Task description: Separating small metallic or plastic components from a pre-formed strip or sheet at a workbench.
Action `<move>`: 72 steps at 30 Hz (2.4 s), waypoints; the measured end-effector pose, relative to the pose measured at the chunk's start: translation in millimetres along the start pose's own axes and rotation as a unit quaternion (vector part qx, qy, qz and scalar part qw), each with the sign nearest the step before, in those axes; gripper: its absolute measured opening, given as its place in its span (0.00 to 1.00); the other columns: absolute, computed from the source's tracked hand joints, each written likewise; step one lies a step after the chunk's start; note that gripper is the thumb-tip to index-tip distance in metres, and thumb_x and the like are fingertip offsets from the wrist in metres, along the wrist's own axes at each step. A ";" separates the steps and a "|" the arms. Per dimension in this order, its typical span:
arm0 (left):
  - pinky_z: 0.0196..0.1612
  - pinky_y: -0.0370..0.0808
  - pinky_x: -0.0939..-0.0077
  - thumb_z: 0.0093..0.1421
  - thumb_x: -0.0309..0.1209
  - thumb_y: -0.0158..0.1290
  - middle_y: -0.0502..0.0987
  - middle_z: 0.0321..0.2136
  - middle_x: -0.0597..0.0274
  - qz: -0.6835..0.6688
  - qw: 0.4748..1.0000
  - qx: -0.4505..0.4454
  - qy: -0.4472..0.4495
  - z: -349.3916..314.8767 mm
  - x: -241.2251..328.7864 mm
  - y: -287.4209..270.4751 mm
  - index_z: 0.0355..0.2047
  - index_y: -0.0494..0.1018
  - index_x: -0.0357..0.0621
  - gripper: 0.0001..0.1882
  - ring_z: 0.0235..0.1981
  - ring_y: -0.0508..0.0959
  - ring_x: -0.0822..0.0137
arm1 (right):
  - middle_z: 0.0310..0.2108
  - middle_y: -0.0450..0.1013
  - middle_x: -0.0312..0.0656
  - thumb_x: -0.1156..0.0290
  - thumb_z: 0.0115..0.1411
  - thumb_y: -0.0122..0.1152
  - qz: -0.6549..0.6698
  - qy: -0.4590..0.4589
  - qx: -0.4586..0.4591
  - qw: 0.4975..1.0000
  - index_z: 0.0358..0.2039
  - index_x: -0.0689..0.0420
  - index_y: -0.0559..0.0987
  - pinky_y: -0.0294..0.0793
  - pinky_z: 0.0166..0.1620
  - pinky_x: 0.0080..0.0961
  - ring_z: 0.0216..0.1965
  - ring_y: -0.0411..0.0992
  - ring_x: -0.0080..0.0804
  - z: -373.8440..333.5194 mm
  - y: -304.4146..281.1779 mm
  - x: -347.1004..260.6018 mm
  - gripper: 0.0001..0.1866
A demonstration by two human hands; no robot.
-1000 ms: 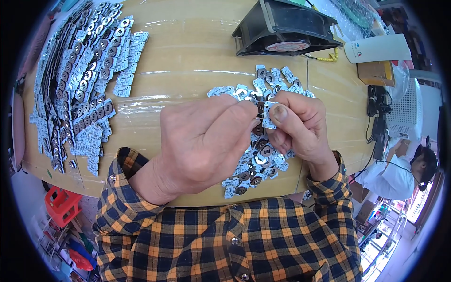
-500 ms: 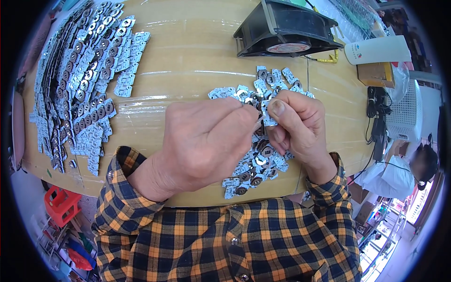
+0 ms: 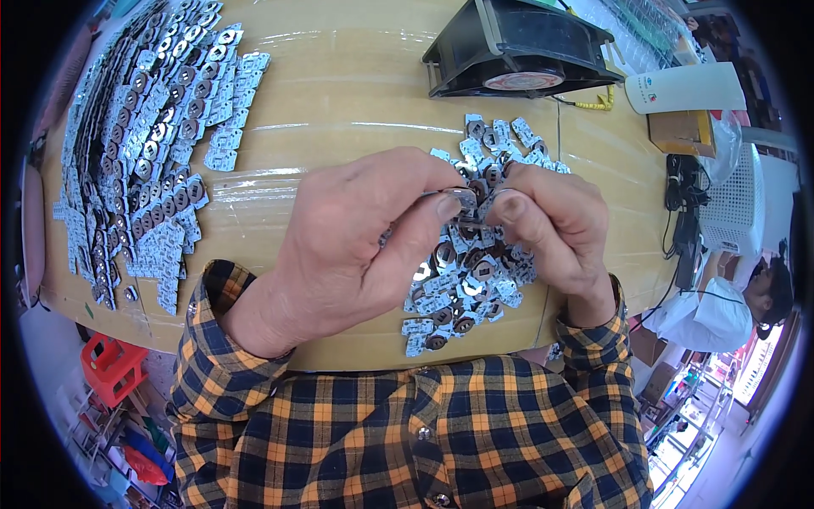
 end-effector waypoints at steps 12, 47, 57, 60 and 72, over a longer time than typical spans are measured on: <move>0.22 0.68 0.84 0.59 0.21 0.54 0.76 0.23 0.63 -0.072 0.991 -0.083 -0.074 -1.2 -1.2 2.7 0.34 0.76 0.34 0.04 0.19 0.74 0.78 | 0.17 0.69 0.36 0.63 0.65 0.53 -0.026 -0.038 -0.025 0.999 0.24 0.62 0.75 0.62 0.20 0.20 0.15 0.67 0.22 -3.2 8.8 -0.1 0.17; 0.31 0.72 0.79 0.54 0.16 0.55 0.78 0.29 0.57 -0.015 0.998 -0.035 -0.041 2.8 7.8 1.4 0.37 0.76 0.34 0.10 0.28 0.77 0.69 | 0.14 0.65 0.27 0.65 0.67 0.51 0.299 0.245 0.051 0.921 0.23 0.59 0.74 0.53 0.17 0.07 0.13 0.58 0.07 -7.7 11.2 7.1 0.16; 0.30 0.73 0.75 0.52 0.14 0.54 0.76 0.29 0.53 0.089 0.994 0.036 0.044 -0.9 6.4 9.5 0.38 0.75 0.33 0.12 0.28 0.78 0.61 | 0.11 0.60 0.32 0.67 0.67 0.47 0.299 0.245 0.019 0.922 0.20 0.59 0.66 0.51 0.14 0.13 0.09 0.52 0.13 -7.0 13.2 9.7 0.17; 0.30 0.73 0.76 0.52 0.14 0.54 0.76 0.29 0.52 0.086 0.995 0.042 0.040 -0.8 7.4 8.1 0.38 0.75 0.33 0.12 0.28 0.78 0.60 | 0.11 0.59 0.32 0.68 0.67 0.47 0.312 0.251 0.036 0.916 0.20 0.58 0.65 0.52 0.13 0.14 0.09 0.52 0.14 -6.2 14.0 8.9 0.17; 0.29 0.73 0.79 0.53 0.16 0.55 0.77 0.26 0.55 0.034 0.994 -0.028 0.097 -5.1 8.4 17.8 0.35 0.75 0.32 0.09 0.26 0.78 0.65 | 0.11 0.58 0.30 0.68 0.69 0.45 0.364 0.279 0.117 0.881 0.21 0.58 0.66 0.53 0.12 0.13 0.09 0.52 0.14 -0.7 14.1 16.7 0.17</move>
Point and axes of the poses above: each hand's wrist, its own z-axis towards the middle knuckle, its own y-axis out of the palm, x = y × z, the point moved 3 cm from there along z, towards the middle knuckle
